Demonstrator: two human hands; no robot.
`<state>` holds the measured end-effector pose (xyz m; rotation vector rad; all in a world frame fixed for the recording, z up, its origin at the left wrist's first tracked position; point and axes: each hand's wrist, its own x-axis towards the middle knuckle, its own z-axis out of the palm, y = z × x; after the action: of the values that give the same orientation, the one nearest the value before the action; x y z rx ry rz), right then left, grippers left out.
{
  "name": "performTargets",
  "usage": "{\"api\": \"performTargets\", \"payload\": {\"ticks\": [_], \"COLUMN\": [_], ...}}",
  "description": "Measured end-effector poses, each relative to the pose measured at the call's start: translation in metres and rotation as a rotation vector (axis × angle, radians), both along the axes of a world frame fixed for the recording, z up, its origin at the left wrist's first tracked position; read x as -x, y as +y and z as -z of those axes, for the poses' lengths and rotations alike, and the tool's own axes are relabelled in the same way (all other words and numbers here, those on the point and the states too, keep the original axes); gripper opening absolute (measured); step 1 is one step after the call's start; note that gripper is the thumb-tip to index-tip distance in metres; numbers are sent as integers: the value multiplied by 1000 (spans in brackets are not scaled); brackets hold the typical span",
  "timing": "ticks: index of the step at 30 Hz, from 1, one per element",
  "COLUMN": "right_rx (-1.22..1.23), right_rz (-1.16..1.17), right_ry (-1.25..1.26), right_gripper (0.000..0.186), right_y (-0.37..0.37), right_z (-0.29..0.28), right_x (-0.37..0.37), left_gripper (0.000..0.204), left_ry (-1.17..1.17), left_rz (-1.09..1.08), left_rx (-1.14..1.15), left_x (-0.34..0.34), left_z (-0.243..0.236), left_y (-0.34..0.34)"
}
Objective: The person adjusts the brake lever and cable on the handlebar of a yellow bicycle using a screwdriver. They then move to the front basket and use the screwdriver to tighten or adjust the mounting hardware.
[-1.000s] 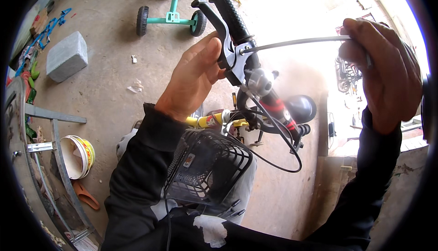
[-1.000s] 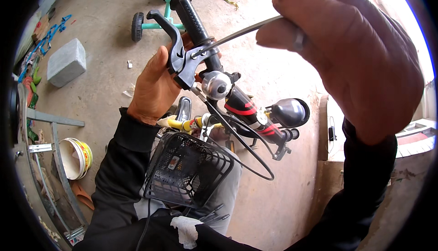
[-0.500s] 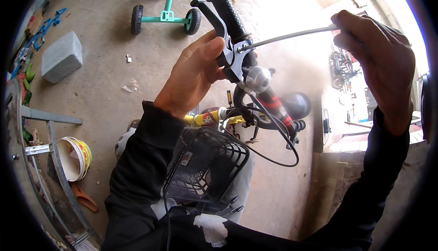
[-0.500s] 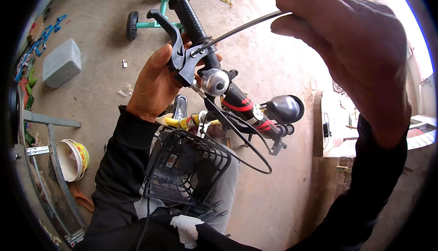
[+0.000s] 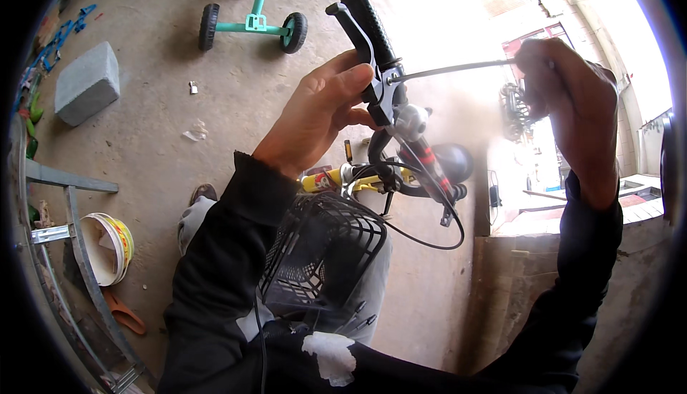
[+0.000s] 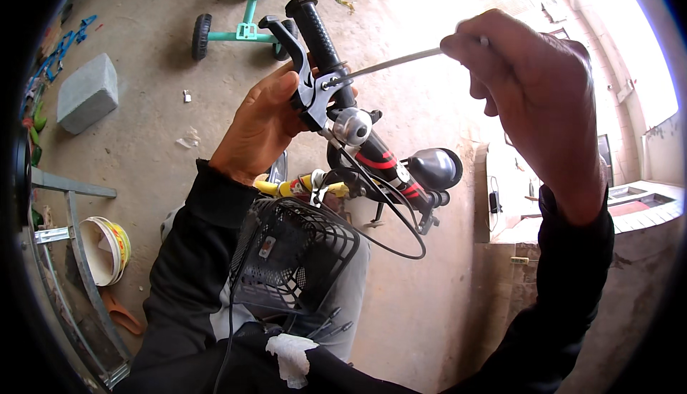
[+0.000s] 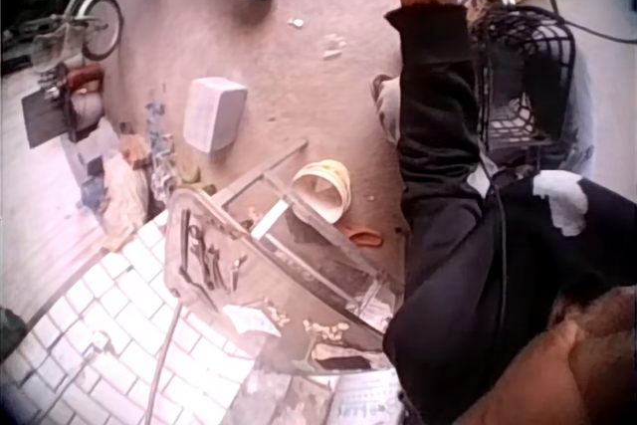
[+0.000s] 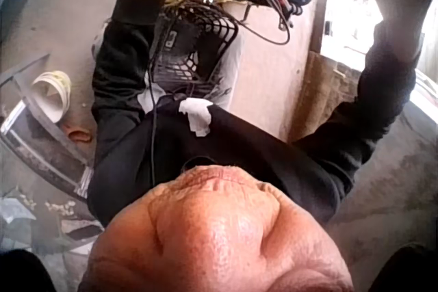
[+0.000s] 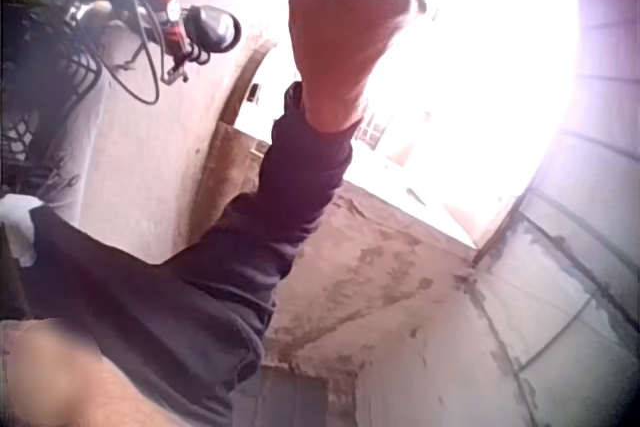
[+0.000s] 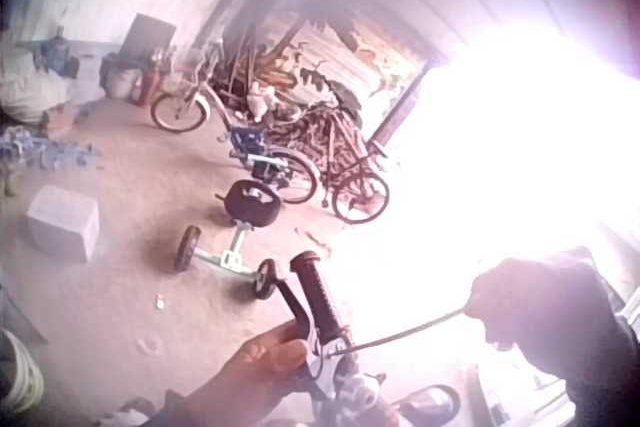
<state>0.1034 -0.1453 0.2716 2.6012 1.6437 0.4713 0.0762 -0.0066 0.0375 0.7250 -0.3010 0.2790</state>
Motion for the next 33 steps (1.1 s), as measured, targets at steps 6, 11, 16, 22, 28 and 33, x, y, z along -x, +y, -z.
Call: {"api": "performTargets", "payload": {"ticks": [6,11,16,22,28,33], "right_rx": [-62,13,123,412,423,553], "right_rz": [206,332,315,170,352,227], "right_ry": [258,284,309,264,357,174], "right_gripper": [22,26,22,16,20,17], "right_y": [0,11,19,30,41,53], "right_z": [-2,-11,-15,-34,-12,-16], "right_x": [7,8,13,9,14,5], "left_gripper": [58,57,56,52,50,51], "left_ry": [0,-4,22,17,0,2], "left_rz": [-10,14,22,25,31,31], "left_rx": [-3,4,-20,-10,-25,-37], "left_x": [1,0,2,2,5,4], "left_z": [-1,0,1,1,1,0], "left_y": [1,-1,4,5,8,8]}}
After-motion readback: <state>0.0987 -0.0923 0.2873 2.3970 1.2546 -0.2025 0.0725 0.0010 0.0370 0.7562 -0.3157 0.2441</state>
